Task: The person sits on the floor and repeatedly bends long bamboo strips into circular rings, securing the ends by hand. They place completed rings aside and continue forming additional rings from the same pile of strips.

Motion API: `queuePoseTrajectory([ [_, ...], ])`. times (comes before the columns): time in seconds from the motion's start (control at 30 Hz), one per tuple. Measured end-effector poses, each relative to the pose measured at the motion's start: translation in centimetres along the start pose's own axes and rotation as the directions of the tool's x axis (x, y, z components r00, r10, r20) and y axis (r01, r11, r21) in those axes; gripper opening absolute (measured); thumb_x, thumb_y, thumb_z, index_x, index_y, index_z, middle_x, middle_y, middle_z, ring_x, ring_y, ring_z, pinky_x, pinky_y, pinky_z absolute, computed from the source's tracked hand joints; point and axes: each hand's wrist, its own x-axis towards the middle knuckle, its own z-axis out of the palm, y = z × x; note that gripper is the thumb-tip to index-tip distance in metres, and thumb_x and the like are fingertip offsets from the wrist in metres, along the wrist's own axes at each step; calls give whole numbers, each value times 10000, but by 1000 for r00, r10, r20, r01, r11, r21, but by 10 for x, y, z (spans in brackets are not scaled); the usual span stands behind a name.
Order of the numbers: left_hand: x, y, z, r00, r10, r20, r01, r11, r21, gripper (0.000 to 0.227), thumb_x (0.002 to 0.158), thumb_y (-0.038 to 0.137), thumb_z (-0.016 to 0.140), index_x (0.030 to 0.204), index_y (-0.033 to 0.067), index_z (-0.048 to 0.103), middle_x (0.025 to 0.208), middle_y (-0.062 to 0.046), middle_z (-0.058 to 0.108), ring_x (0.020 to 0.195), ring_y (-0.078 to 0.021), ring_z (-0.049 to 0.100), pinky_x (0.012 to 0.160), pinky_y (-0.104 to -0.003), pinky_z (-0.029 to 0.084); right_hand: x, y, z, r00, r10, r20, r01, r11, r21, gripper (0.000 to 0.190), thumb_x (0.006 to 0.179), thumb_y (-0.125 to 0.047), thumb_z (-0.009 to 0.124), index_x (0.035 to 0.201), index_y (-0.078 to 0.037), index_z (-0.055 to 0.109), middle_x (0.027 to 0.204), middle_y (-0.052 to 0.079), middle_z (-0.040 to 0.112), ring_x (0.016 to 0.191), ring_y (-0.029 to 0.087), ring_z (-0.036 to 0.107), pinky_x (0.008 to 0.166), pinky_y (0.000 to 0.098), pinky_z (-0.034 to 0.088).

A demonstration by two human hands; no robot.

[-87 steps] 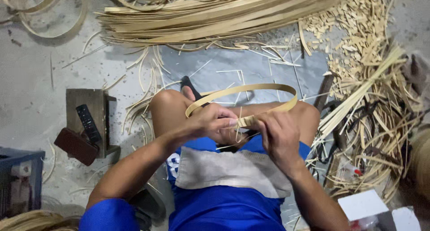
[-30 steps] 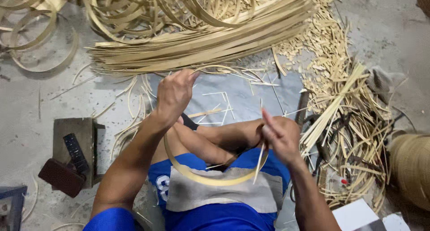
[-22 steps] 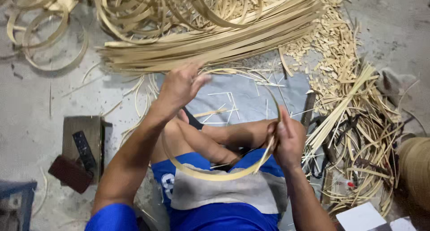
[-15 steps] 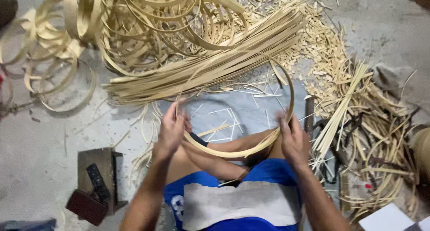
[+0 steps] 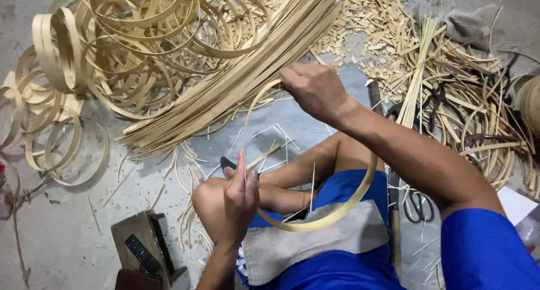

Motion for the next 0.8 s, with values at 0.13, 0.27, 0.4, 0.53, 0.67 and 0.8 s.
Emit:
queuePoseTrajectory([
  [0.13, -6, -36, -2, 941, -329, -82, 279, 889, -364, 489, 1096, 188, 430, 1555, 21, 399, 922, -130, 618, 599, -81, 569, 521, -234, 457, -15, 3, -17, 991, -117, -60, 130, 939, 318, 477, 1011, -325, 667, 1396, -66, 557, 1120, 171, 670, 945, 351, 684, 753, 413, 551],
  [0.27, -3, -81, 15, 866, -499, -32, 272, 524, -807, 550, 1071, 254, 426, 1582, 89, 302, 780, 2, 554, 521, -73, 557, 441, -252, 510, -49, 15, 4, 956, 275, 103, -245, 549, 799, 589, 1101, -257, 532, 1624, -74, 336, 1221, 146, 638, 935, 237, 680, 719, 339, 546],
  [0.4, -23, -107, 50, 966, -253, -42, 134, 636, -760, 298, 1164, 267, 522, 1341, 27, 520, 863, -28, 523, 680, -103, 507, 623, -262, 442, -103, 21, 80, 766, 591, 251, -375, 95, 922, 571, 1148, -269, 495, 1672, -96, 349, 1063, 104, 611, 762, 147, 615, 619, 292, 525],
  [0.53, -22, -146, 51, 887, -458, 60, 250, 365, -897, 445, 1129, 317, 478, 1502, 75, 465, 809, -14, 537, 614, -102, 542, 545, -278, 492, -128, 47, 102, 739, 590, 326, -339, -92, 936, 569, 1138, -311, 471, 1644, -79, 351, 1164, 135, 671, 872, 188, 678, 751, 313, 560],
  [0.67, -18, -160, 31, 855, -517, 20, 127, 172, -977, 414, 1266, 244, 507, 1472, -63, 323, 1004, -59, 534, 905, -150, 576, 818, -324, 542, -131, 48, 80, 705, 467, 534, -512, -186, 839, 623, 1051, -319, 462, 1603, -124, 248, 1277, 94, 677, 1034, 205, 723, 869, 342, 583],
  [0.8, -15, -152, 16, 829, -506, 239, 349, 132, -928, 690, 1071, 250, 511, 1660, 123, 175, 1226, -126, 633, 1009, -222, 675, 863, -369, 613, -148, 35, 68, 679, 470, 564, -637, -5, 771, 638, 1067, -242, 515, 1642, -81, 291, 1249, 128, 667, 990, 222, 689, 821, 340, 527],
])
